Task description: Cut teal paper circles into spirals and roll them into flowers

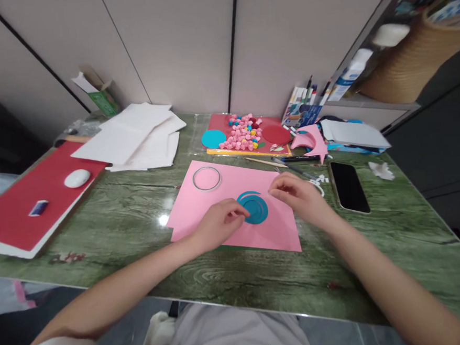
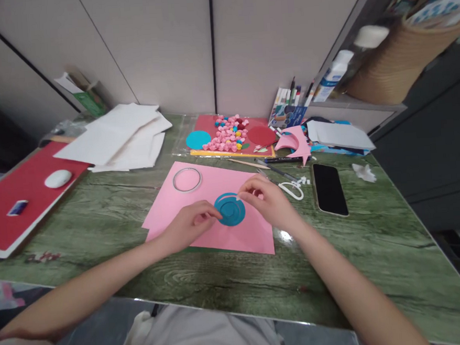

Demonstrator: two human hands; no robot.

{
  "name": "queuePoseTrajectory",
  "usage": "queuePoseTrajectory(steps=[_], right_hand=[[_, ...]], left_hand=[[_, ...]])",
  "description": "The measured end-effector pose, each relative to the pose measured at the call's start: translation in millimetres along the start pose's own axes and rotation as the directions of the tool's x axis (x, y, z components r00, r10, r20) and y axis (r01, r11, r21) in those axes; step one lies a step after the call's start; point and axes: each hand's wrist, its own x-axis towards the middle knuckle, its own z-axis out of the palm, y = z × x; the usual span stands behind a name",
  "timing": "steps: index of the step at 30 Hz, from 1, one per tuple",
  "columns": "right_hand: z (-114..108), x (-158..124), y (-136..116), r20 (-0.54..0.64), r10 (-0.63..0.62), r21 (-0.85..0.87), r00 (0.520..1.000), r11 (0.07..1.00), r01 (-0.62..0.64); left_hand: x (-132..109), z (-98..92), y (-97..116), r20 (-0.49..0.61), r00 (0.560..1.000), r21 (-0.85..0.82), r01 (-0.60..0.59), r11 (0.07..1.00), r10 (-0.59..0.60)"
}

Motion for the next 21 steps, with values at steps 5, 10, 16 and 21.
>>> queuePoseTrajectory(steps=[5,10,16,21], right_hand=[[13.6,35.7,38.3,0.421,0.117,0.095,0.9,0.981,-0.172],[26.8,48.5,49.0,0.583,0.193,-0.026,0.789,0.975,-0.219],[23.8,54.2,43.2,0.64,0.288,-0.123,0.712,0.954,-0.275],[27.6,53.3,43.3,0.611,0.327,-0.195,0.721,0.945,-0.264]], left_hand=[[4.0,1.8,-24.5,0.148,0.941,0.691,-0.319,0.649,0.305],[7.6,6.2,-33.2,0.221,0.927,0.751,-0.359,0.554,0.302],[11.6,3.4,-34.1,0.26,0.933,0.75,-0.356,0.557,0.247],[12.7,3.8,-36.6,0.261,0.927,0.743,-0.371,0.557,0.268]])
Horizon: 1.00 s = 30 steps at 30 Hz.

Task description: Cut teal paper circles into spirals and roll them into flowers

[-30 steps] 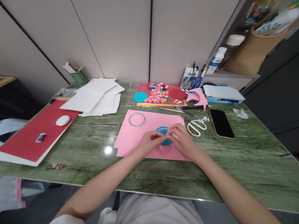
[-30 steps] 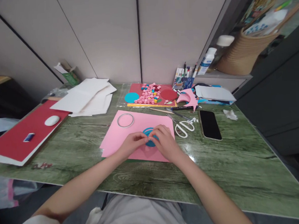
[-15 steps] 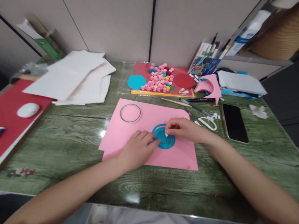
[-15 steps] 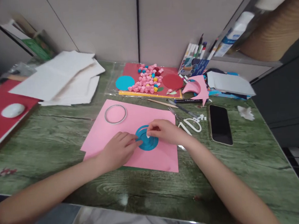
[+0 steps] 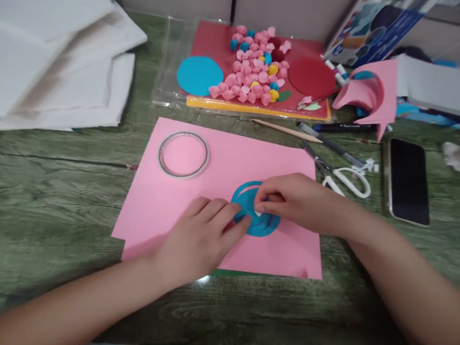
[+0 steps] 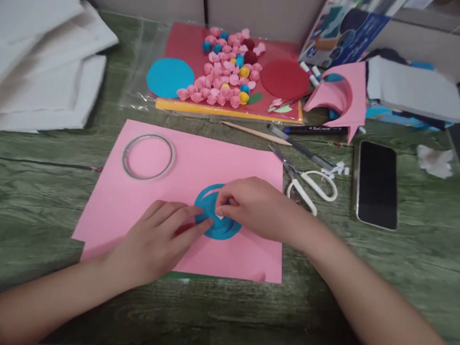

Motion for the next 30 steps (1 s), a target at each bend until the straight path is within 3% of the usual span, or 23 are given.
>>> queuePoseTrajectory(steps=[12,30], right_hand=[[4.2,-1.4,1.0,-0.047,-0.034,-0.108,0.998,0.994,0.029],[6.8,-2.0,-0.3,-0.101,-0.059,-0.135,0.993,0.99,0.045]], left_hand=[[-0.2,0.8,0.3,-0.007,1.0,-0.023,0.009,1.0,-0.009],[-0.3,-1.9,2.2,0.024,1.0,0.011,0.01,1.0,-0.01]])
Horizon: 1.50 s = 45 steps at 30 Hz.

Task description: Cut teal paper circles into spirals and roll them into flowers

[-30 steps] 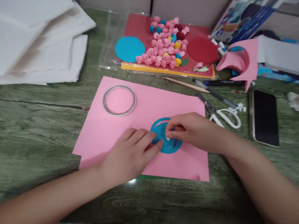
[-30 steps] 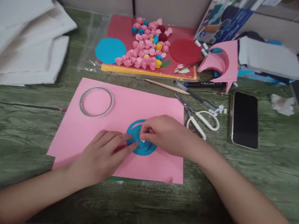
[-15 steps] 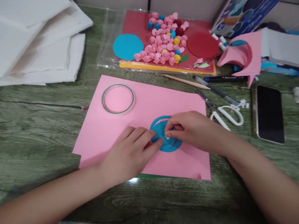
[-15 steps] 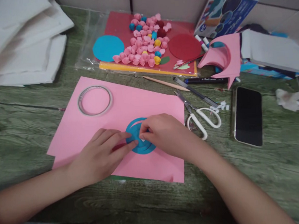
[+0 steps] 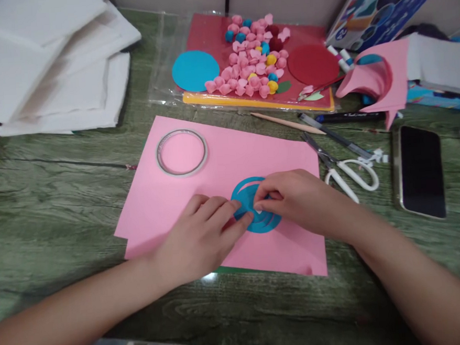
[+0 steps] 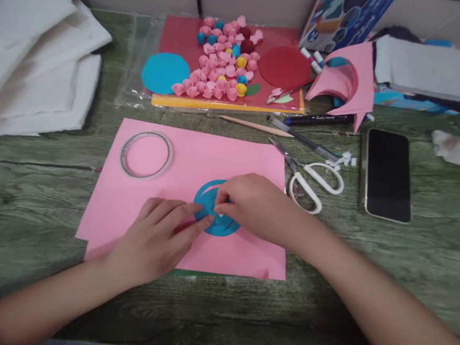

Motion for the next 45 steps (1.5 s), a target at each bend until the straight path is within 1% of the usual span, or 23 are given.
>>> queuePoseTrajectory(steps=[8,18,23,25,27,29,33,37,39,42,43,45], right_hand=[[1.3,-0.8,-0.7,-0.017,-0.014,-0.021,1.0,1.0,0.014],[1.1,-1.7,-0.3,-0.016,-0.029,-0.029,0.999,0.999,0.028],[0.5,-4.4,-0.7,-0.02,-0.028,-0.081,0.999,0.996,0.026],[1.1,-6.9,-0.5,-0.034,-0.057,-0.127,0.998,0.991,0.053],[1.9,-9.8,0.3,-0.034,-0.114,-0.169,0.993,0.98,0.106],[1.7,-13.2,1.1,-0.009,-0.157,-0.189,0.987,0.97,0.153],[-2.8,-20.9,-1.9,0.051,-0.193,-0.215,0.98,0.956,0.199],[-7.8,-28.5,-9.1,0.069,-0.24,-0.3,0.968,0.921,0.25],[-9.3,-30.2,-9.8,0.045,-0.227,-0.343,0.973,0.911,0.229],[-11.6,-27.9,-5.2,-0.057,-0.16,-0.387,0.985,0.913,0.126],[-12.4,-25.7,-2.8,-0.077,-0.141,-0.375,0.987,0.921,0.102],[-13.1,-20.2,1.4,-0.074,-0.119,-0.303,0.99,0.949,0.091]], left_hand=[[1.2,-3.3,7.2,0.065,0.997,-0.034,0.045,0.998,-0.042],[1.9,-2.2,9.7,0.075,0.995,-0.037,0.073,0.997,-0.07],[5.8,-5.7,14.3,0.11,0.989,-0.013,0.099,0.995,-0.097],[6.9,-7.4,15.6,0.129,0.987,-0.007,0.102,0.995,-0.1],[7.4,-8.7,16.5,0.147,0.984,0.0,0.105,0.994,-0.104],[7.4,-9.2,17.3,0.154,0.982,0.009,0.111,0.994,-0.111],[7.2,-8.9,18.4,0.152,0.981,0.019,0.117,0.993,-0.118],[7.7,-9.3,19.2,0.154,0.98,0.019,0.125,0.992,-0.126],[7.8,-9.8,19.6,0.149,0.98,0.014,0.132,0.991,-0.133],[7.1,-9.9,20.2,0.155,0.977,0.003,0.144,0.99,-0.143],[6.8,-9.7,20.2,0.159,0.976,-0.003,0.148,0.989,-0.145],[6.0,-9.2,20.2,0.163,0.975,-0.016,0.155,0.988,-0.15]])
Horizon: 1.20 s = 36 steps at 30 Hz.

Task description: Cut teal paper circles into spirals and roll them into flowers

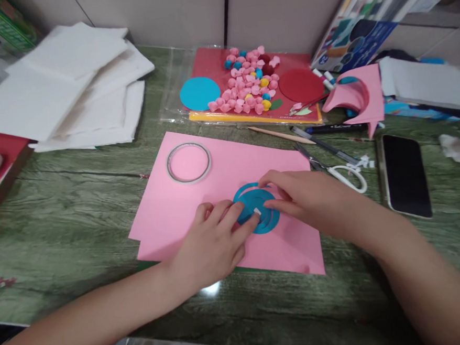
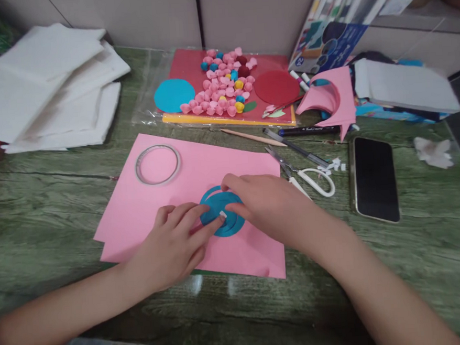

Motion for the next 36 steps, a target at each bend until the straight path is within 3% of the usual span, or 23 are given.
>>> queuePoseTrajectory(steps=[4,11,19,27,36], right_hand=[[5.3,9.5,2.2,0.032,-0.02,0.146,0.999,0.989,0.015],[9.7,12.7,-2.2,-0.004,-0.019,0.221,1.0,0.975,0.02],[17.7,1.9,-14.8,-0.102,-0.013,0.206,0.995,0.978,0.034],[36.2,-17.4,-27.5,-0.293,-0.039,0.139,0.955,0.987,0.083],[41.7,-19.3,-24.1,-0.37,-0.094,0.091,0.924,0.986,0.137]], left_hand=[[-0.6,-0.8,0.5,-0.013,1.0,-0.024,0.014,1.0,-0.014],[-3.5,-11.7,6.6,-0.002,1.0,-0.022,0.026,0.999,-0.026],[-13.4,-17.0,9.0,-0.121,0.992,0.017,-0.023,1.0,0.024],[-26.2,-17.0,14.1,-0.244,0.969,-0.005,-0.025,1.0,0.023],[-25.7,-9.3,14.0,-0.287,0.958,0.06,-0.006,0.998,0.022]])
